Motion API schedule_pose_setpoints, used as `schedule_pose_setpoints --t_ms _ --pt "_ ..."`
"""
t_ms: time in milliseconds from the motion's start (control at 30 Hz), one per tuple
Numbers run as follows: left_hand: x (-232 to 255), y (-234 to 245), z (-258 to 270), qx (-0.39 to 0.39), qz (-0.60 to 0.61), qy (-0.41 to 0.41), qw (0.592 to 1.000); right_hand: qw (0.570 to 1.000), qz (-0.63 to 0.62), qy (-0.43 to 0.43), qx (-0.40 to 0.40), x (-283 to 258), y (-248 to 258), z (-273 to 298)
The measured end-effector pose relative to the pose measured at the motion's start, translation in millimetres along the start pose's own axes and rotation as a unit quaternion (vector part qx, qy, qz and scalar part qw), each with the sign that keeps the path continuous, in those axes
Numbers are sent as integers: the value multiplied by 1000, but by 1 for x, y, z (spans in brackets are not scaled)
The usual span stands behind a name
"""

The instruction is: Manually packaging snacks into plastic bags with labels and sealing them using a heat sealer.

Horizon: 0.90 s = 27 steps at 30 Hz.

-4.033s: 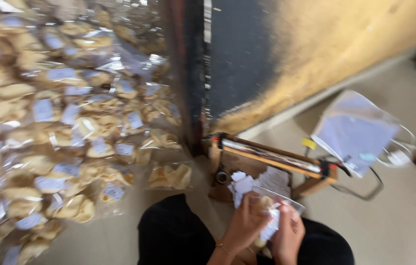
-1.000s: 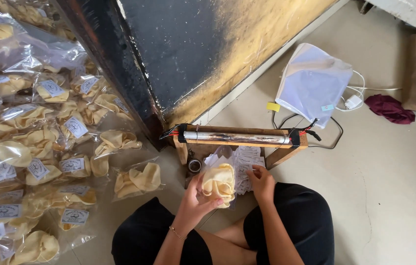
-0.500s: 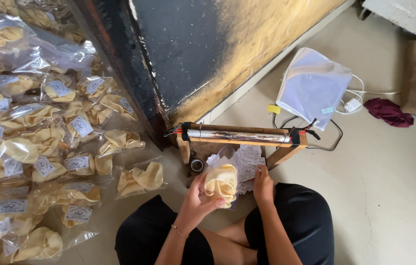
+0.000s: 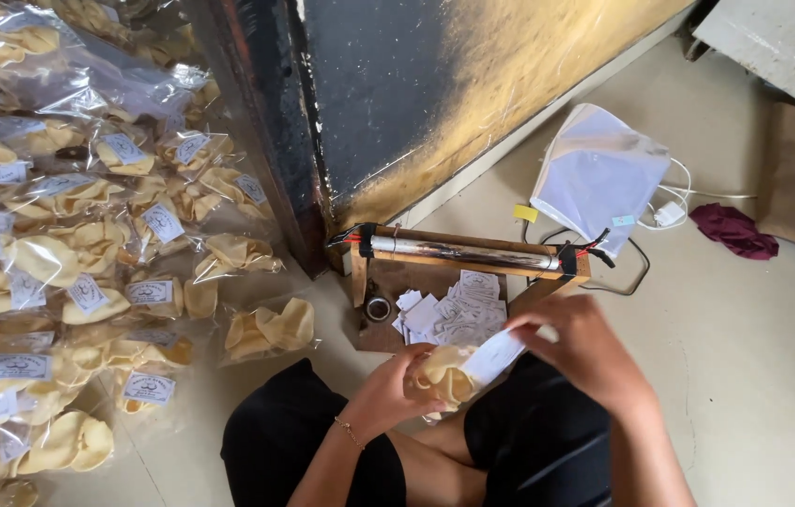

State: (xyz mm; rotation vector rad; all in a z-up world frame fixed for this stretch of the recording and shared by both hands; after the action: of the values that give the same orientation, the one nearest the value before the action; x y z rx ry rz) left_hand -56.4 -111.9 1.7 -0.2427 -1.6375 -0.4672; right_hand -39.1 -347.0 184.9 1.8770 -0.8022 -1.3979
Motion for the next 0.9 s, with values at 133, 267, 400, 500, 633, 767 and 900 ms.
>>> schedule_pose_setpoints --t_ms 133,267,400,500,633,767,900 --pt "8 0 5 -26 -58 34 997 963 -25 -175 -205 11 -36 4" --pt "8 1 8 -16 -90 22 996 962 -4 -134 -236 27 -66 14" --pt "10 2 7 -14 -122 6 992 966 -54 -143 -208 23 -49 16" --pt "14 1 5 3 -158 -31 987 970 47 -148 -186 36 -42 17" --pt "9 -2 3 0 -169 -35 985 938 -136 -243 -209 35 -55 18" --pt "8 -3 5 -13 -185 -21 982 933 -65 -211 -285 39 -56 20" --pt "-3 -8 2 -18 -233 -48 971 946 36 -178 -269 51 -70 30"
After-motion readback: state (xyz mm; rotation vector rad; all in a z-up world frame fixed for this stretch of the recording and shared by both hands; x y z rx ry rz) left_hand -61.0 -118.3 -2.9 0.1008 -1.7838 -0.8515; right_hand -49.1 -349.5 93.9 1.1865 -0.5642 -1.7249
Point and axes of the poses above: each hand's wrist, its own z-axis away from the middle knuckle, its own y-axis out of the back of the hand, x = y × z, the point moved 1 cm from there along -z, towards the middle knuckle, and after that the axes turned 9 degrees about -y, right-handed, at the moved point
